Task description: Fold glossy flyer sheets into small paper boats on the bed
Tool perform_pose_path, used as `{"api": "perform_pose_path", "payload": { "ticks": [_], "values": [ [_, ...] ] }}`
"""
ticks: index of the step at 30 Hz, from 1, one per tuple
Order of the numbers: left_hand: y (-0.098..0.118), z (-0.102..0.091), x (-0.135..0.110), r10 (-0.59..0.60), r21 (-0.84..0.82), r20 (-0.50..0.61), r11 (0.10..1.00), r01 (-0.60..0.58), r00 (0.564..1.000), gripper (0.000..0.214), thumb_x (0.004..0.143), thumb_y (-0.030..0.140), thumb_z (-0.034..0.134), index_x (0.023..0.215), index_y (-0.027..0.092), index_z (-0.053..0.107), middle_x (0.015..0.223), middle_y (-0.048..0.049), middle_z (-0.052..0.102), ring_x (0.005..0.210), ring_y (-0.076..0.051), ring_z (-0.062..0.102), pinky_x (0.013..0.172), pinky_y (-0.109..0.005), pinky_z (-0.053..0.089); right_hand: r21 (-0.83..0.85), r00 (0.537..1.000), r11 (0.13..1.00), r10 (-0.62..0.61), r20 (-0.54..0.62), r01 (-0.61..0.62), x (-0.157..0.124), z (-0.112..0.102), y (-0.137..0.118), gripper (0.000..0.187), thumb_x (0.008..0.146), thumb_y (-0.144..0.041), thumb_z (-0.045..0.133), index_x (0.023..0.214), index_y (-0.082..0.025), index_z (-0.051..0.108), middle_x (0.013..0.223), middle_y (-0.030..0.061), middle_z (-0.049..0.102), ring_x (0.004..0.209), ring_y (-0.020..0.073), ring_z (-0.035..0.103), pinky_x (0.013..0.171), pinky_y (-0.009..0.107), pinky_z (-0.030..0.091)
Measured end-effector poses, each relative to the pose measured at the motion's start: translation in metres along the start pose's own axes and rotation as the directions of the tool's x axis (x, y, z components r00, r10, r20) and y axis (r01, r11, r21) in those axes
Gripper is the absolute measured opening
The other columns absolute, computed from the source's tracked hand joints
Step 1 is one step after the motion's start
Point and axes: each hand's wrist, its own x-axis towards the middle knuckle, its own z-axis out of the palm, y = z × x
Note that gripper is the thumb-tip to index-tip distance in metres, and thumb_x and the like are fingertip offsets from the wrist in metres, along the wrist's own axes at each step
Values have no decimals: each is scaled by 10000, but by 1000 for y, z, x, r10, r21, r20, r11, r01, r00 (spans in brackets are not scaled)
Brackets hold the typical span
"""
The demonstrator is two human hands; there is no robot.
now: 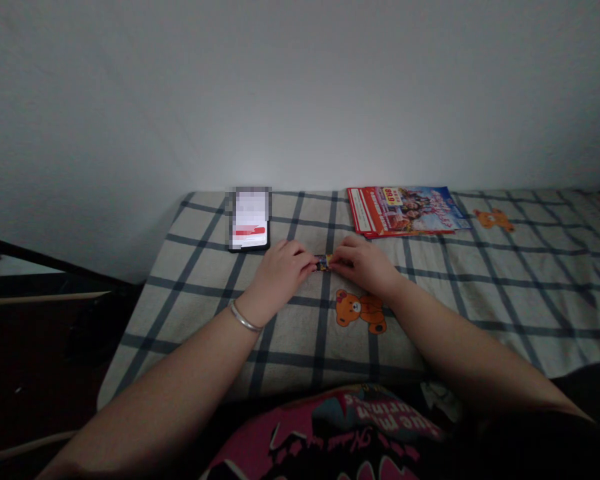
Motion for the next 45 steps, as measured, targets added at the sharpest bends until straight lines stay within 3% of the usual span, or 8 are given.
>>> {"api": "perform_pose_path", "payload": {
  "ticks": [5, 11, 25, 28, 31, 36, 41, 45],
  "values": [
    [10, -5, -3, 3, 148, 13, 989, -5, 1000, 107, 940, 221, 591, 966, 194, 691, 926, -50, 619, 877, -209, 532, 762, -333, 446, -61, 1000, 998, 3, -7, -3, -1, -2, -2, 97, 908, -262, 613, 855, -193, 655, 928, 55, 614, 854, 180, 568, 772, 300, 433],
    [4, -10, -3, -64, 221, 19, 974, 58, 998, 138, 963, 230, 550, 930, 168, 669, 916, -60, 632, 872, -210, 547, 760, -329, 454, -216, 986, 962, 155, -59, -165, -4, -6, 2, 98, 908, -259, 581, 843, -192, 610, 902, 78, 654, 859, 223, 593, 729, 319, 425],
    [10, -19, -2, -182, 391, 52, 909, 147, 982, 119, 918, 113, 511, 909, 150, 624, 881, -92, 607, 840, -248, 565, 606, -327, 451, -435, 938, 835, 335, -85, -337, -2, -5, -2, 138, 954, -263, 472, 901, -202, 583, 921, 115, 718, 809, 257, 661, 577, 334, 345],
    [7, -16, -2, -185, 357, 43, 921, 158, 982, 125, 916, 109, 508, 921, 150, 626, 921, -95, 610, 875, -251, 566, 612, -318, 464, -373, 934, 858, 345, -91, -353, -3, -6, 0, 120, 945, -249, 483, 899, -202, 584, 928, 103, 710, 805, 242, 651, 573, 322, 354],
    [3, -14, -2, -165, 223, 6, 962, 160, 986, 149, 933, 111, 491, 955, 143, 635, 972, -96, 609, 897, -240, 565, 730, -345, 504, -238, 939, 911, 310, -148, -338, -5, -8, 3, 141, 952, -254, 476, 907, -202, 600, 947, 89, 689, 833, 230, 638, 620, 316, 409],
    [1, -12, -3, -24, -9, -133, 1000, 23, 991, 165, 943, 219, 560, 1081, 147, 617, 1057, -87, 618, 992, -240, 547, 899, -398, 487, 41, 944, 995, 97, -315, -89, -6, -8, 6, 199, 974, -262, 443, 942, -204, 630, 995, 93, 655, 954, 223, 617, 826, 351, 491],
    [0, -11, -3, 120, -58, -187, 989, -133, 975, 165, 870, 259, 691, 1014, 190, 648, 1054, -55, 634, 997, -231, 539, 908, -409, 468, 262, 962, 962, -6, -271, 80, -6, -4, 8, 157, 963, -266, 480, 927, -224, 627, 997, 70, 668, 954, 204, 625, 868, 373, 508],
    [-2, -10, -3, 135, -35, -206, 989, -145, 969, 72, 857, 209, 692, 927, 217, 679, 1046, -43, 633, 992, -232, 538, 901, -419, 458, 405, 944, 901, -15, -330, 156, -7, -5, 9, 231, 981, -321, 467, 850, -225, 632, 912, 52, 673, 893, 188, 635, 835, 360, 509]
  ]
}}
